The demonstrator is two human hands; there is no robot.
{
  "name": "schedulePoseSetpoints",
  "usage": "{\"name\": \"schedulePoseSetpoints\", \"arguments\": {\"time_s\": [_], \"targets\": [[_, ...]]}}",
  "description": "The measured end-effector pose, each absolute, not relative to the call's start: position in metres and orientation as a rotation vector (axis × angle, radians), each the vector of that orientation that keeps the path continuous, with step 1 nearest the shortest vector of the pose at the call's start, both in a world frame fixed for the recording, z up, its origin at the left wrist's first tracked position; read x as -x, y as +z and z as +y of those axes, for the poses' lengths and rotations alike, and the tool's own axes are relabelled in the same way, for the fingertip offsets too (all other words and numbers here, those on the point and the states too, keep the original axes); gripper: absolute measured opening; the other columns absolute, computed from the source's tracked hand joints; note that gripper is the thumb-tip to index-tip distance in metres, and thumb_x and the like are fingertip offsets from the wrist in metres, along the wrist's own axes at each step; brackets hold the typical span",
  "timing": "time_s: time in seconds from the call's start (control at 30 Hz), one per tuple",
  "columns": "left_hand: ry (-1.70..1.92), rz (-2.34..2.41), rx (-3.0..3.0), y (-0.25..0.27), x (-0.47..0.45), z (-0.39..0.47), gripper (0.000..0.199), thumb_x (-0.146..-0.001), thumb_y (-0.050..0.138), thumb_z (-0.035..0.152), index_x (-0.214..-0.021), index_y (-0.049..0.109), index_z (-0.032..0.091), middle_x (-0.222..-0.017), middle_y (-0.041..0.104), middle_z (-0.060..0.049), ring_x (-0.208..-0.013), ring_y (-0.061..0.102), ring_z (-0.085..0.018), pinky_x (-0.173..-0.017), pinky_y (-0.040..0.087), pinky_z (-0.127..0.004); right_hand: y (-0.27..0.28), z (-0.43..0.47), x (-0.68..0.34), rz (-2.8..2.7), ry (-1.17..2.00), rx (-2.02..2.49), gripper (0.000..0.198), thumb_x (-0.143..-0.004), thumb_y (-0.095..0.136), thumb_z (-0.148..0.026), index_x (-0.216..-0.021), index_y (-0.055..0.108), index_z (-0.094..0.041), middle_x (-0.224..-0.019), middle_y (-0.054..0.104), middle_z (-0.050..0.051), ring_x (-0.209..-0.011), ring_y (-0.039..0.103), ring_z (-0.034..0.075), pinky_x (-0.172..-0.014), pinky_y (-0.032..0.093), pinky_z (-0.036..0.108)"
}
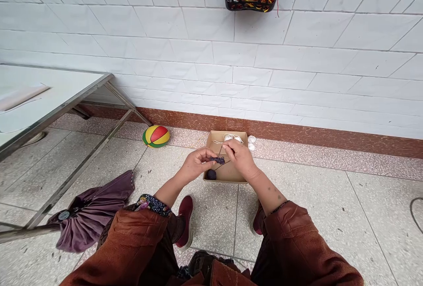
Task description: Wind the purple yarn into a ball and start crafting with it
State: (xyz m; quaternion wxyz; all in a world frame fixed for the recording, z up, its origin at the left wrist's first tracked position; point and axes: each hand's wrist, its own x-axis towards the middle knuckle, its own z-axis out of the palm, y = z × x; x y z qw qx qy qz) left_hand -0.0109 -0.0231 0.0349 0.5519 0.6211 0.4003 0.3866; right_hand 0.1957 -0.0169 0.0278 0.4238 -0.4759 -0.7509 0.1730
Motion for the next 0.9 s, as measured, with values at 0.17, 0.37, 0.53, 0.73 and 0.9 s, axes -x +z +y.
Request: {"name": "schedulePoseSetpoints", "arguments": {"time_s": [0.17, 0.37, 0.53, 0.73, 0.9], "targets": [[0.953, 0.81, -1.178, 0.036, 0.01, -0.025, 0.029, -0.071, 0.083, 0.031, -0.089, 0.066, 0.017, -0.085, 0.069, -0.001, -0.073, 0.062, -0.011, -0.072, 0.05, -0.026, 0.007, -0.016, -0.188, -1.991, 0.536, 1.328, 0.02, -0.101, 0.049, -0.026, -0.094, 0.068, -0.022, -0.089, 0.071, 0.005, -0.085, 0.066, 0.021, -0.077, 0.05, 0.032], [1.196, 1.005, -1.211, 0.024, 0.011, -0.011, 0.022, -0.075, 0.076, 0.028, -0.09, 0.065, 0.017, -0.082, 0.067, 0.0, -0.071, 0.059, -0.011, -0.072, 0.048, -0.026, 0.002, -0.033, -0.164, -2.195, 0.59, 1.154, 0.017, -0.101, 0.051, -0.027, -0.1, 0.068, -0.021, -0.093, 0.071, 0.006, -0.082, 0.066, 0.019, -0.074, 0.05, 0.03], [1.216, 1.263, -1.479, 0.017, 0.015, -0.005, 0.017, -0.075, 0.068, 0.016, -0.092, 0.068, 0.019, -0.089, 0.067, -0.002, -0.074, 0.06, -0.013, -0.071, 0.048, -0.027, 0.023, -0.038, -0.168, -2.134, 0.674, 0.977, 0.022, -0.103, 0.049, -0.031, -0.099, 0.067, -0.021, -0.088, 0.07, 0.005, -0.083, 0.066, 0.019, -0.077, 0.05, 0.03], [1.028, 1.094, -1.598, 0.027, 0.013, -0.017, 0.012, -0.073, 0.07, 0.014, -0.084, 0.067, 0.018, -0.084, 0.064, -0.001, -0.072, 0.059, -0.012, -0.068, 0.046, -0.025, 0.037, -0.024, -0.186, -1.841, 0.649, 1.129, 0.022, -0.102, 0.049, -0.031, -0.092, 0.066, -0.022, -0.086, 0.071, 0.004, -0.08, 0.065, 0.018, -0.075, 0.049, 0.029], [0.932, 0.88, -1.226, 0.031, 0.011, -0.025, 0.021, -0.075, 0.078, 0.026, -0.09, 0.068, 0.017, -0.088, 0.068, -0.002, -0.077, 0.062, -0.013, -0.076, 0.049, -0.027, 0.024, -0.017, -0.186, -1.778, 0.672, 1.309, 0.022, -0.1, 0.049, -0.032, -0.092, 0.066, -0.022, -0.081, 0.068, 0.002, -0.072, 0.061, 0.017, -0.07, 0.047, 0.029]]}}
